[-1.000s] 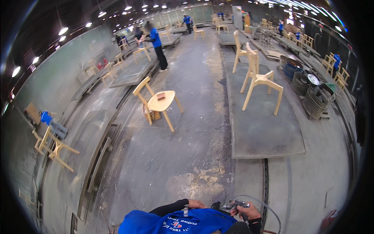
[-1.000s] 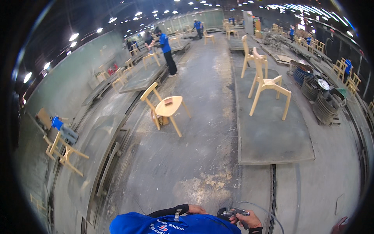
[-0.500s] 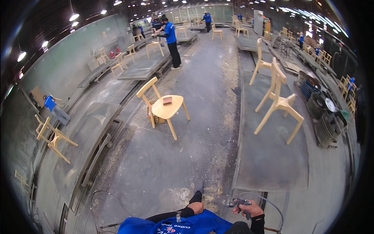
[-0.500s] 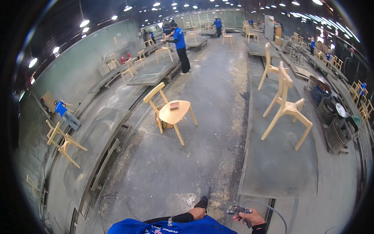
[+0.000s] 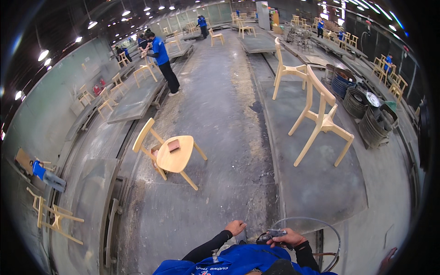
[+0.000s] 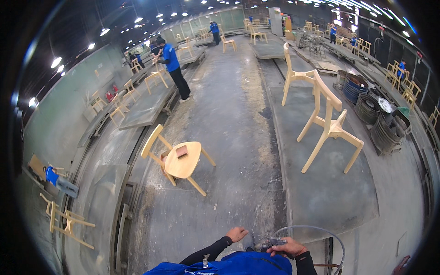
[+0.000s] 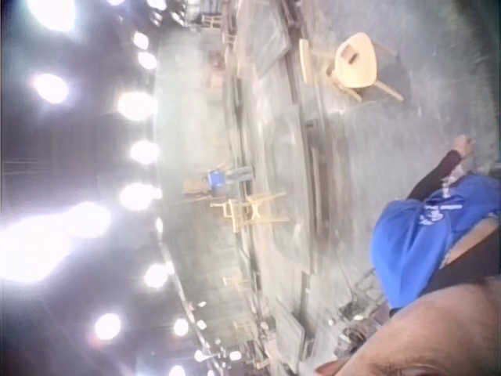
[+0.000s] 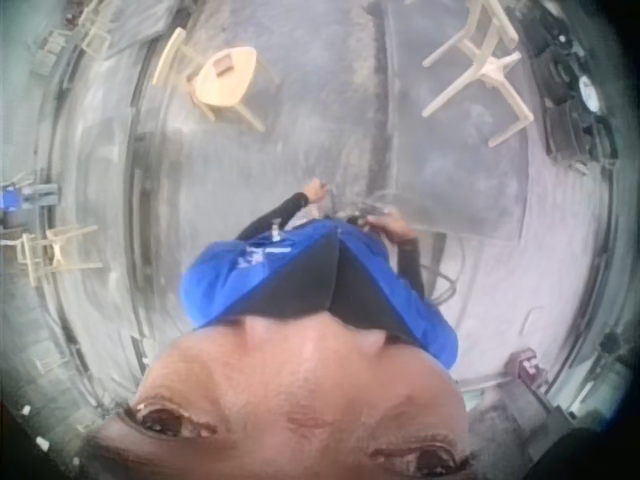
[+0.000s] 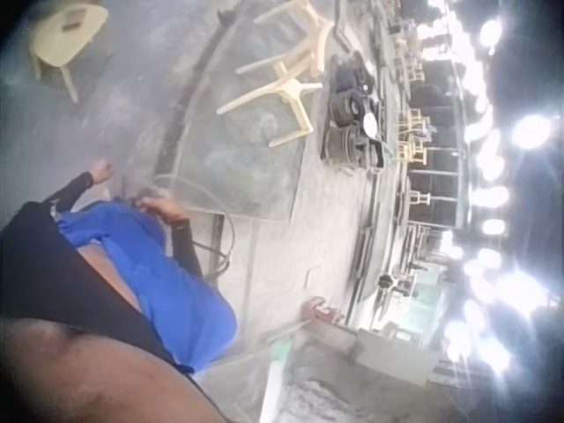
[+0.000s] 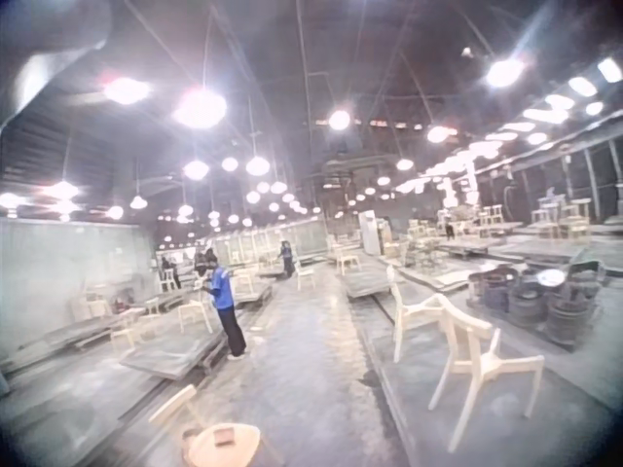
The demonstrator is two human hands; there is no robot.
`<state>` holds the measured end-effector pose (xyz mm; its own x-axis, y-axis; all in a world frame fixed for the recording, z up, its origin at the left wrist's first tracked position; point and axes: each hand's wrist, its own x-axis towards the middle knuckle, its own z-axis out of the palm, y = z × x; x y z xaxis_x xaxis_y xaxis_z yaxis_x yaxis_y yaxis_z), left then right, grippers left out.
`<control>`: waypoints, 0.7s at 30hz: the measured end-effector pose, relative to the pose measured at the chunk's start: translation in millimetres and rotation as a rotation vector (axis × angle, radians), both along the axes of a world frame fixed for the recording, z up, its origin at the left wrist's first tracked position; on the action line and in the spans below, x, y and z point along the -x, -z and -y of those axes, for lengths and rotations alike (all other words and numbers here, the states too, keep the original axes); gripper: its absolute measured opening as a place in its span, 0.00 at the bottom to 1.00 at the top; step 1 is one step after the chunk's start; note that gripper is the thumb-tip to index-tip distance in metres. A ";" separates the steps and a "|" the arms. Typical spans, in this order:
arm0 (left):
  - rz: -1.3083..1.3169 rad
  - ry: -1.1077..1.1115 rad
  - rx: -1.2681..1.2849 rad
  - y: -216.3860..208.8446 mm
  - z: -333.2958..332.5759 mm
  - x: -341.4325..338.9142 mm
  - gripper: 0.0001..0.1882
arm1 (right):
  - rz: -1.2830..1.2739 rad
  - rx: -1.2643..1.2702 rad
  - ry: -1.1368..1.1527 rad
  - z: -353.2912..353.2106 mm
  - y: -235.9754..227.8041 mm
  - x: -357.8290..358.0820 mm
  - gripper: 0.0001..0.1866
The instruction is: The person uses a spray gun to apply a clear coat to wooden chair frames. They rotate each chair to cover all sides and legs, then place the finished chair on the floor and pick up the next one.
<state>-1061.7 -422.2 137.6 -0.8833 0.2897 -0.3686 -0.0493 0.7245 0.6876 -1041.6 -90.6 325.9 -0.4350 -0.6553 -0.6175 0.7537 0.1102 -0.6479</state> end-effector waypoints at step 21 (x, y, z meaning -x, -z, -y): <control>-1.095 0.523 -0.537 -355.7 -322.6 471.4 0.12 | -0.173 -0.269 1.347 -82.0 19.2 178.0 0.09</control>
<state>-1533.2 -99.7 493.4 -0.3890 0.5691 0.7244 0.9101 0.1156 0.3979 -1219.6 -8.6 306.7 -0.7142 0.4563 -0.5308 0.2910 -0.4960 -0.8181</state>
